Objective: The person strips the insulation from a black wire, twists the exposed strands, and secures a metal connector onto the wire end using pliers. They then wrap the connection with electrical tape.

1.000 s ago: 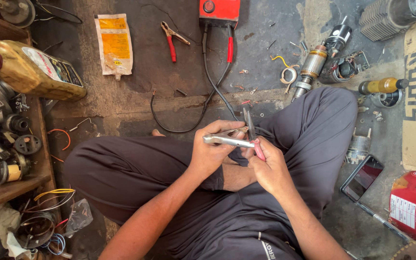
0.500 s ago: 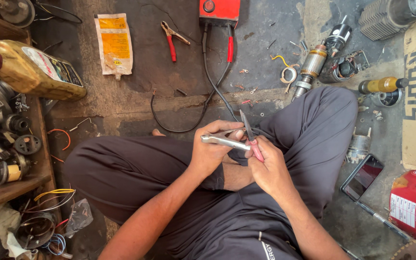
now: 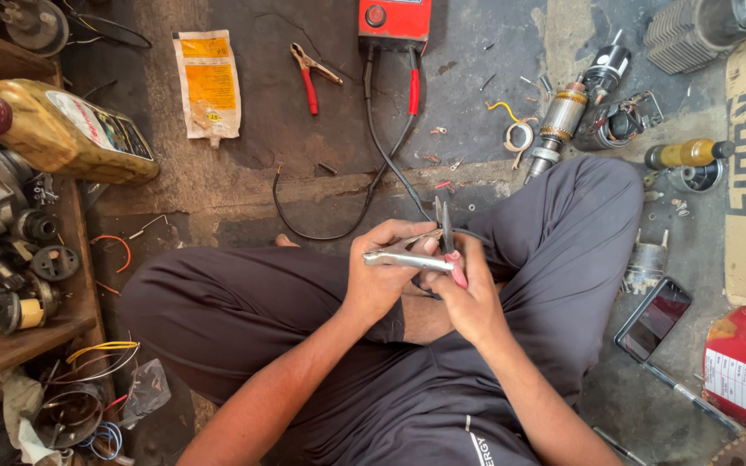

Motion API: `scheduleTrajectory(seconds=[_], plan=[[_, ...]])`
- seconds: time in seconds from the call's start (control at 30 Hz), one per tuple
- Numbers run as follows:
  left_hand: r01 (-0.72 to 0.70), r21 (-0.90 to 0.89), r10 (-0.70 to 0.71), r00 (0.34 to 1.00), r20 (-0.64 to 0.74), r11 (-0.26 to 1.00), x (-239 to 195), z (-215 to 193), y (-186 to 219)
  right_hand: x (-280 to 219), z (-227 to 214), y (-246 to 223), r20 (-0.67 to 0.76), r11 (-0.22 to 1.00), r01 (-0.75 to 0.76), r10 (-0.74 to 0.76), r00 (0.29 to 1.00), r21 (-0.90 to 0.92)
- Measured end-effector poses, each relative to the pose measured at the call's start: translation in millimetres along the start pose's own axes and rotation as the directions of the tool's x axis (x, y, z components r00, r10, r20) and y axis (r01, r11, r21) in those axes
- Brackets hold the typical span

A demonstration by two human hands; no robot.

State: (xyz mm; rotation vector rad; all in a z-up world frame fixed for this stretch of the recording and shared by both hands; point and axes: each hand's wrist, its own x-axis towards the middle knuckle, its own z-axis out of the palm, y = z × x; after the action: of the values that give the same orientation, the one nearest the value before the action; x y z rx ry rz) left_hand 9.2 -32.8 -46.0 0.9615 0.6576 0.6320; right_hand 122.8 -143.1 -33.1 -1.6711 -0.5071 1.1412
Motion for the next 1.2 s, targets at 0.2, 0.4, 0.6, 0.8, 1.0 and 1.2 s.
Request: scheduleTrajectory(seconds=[0.2, 0.4, 0.6, 0.8, 1.0, 1.2], plan=[[-0.015, 0.018, 0.015, 1.000, -0.003, 1.000, 0, -1, -1, 11, 3, 27, 0.113, 0.998, -0.022, 0.015, 0.993, 0.062], [0.015, 0.101, -0.012, 0.999, -0.036, 0.995, 0, -3, 0, 17, 10, 67, 0.014, 0.999, 0.034, -0.034, 0.999, 0.037], [-0.150, 0.230, 0.120, 0.983, 0.140, 0.961, 14, -1, 21, 23, 3, 60, 0.043, 0.914, -0.305, 0.305, 0.951, 0.269], [-0.031, 0.903, 0.108, 0.994, -0.017, 0.429, 41, -52, 62, 13, -49, 22, 0.291, 0.901, -0.324, 0.240, 0.926, 0.287], [0.436, 0.899, 0.134, 0.893, -0.429, -0.027, 101, -146, 44, -11, -82, 7, 0.216, 0.936, -0.199, 0.267, 0.939, -0.289], [0.490, 0.870, 0.068, 0.867, -0.493, 0.054, 120, -157, 4, -38, -98, -3, 0.287, 0.852, 0.015, 0.160, 0.944, -0.524]])
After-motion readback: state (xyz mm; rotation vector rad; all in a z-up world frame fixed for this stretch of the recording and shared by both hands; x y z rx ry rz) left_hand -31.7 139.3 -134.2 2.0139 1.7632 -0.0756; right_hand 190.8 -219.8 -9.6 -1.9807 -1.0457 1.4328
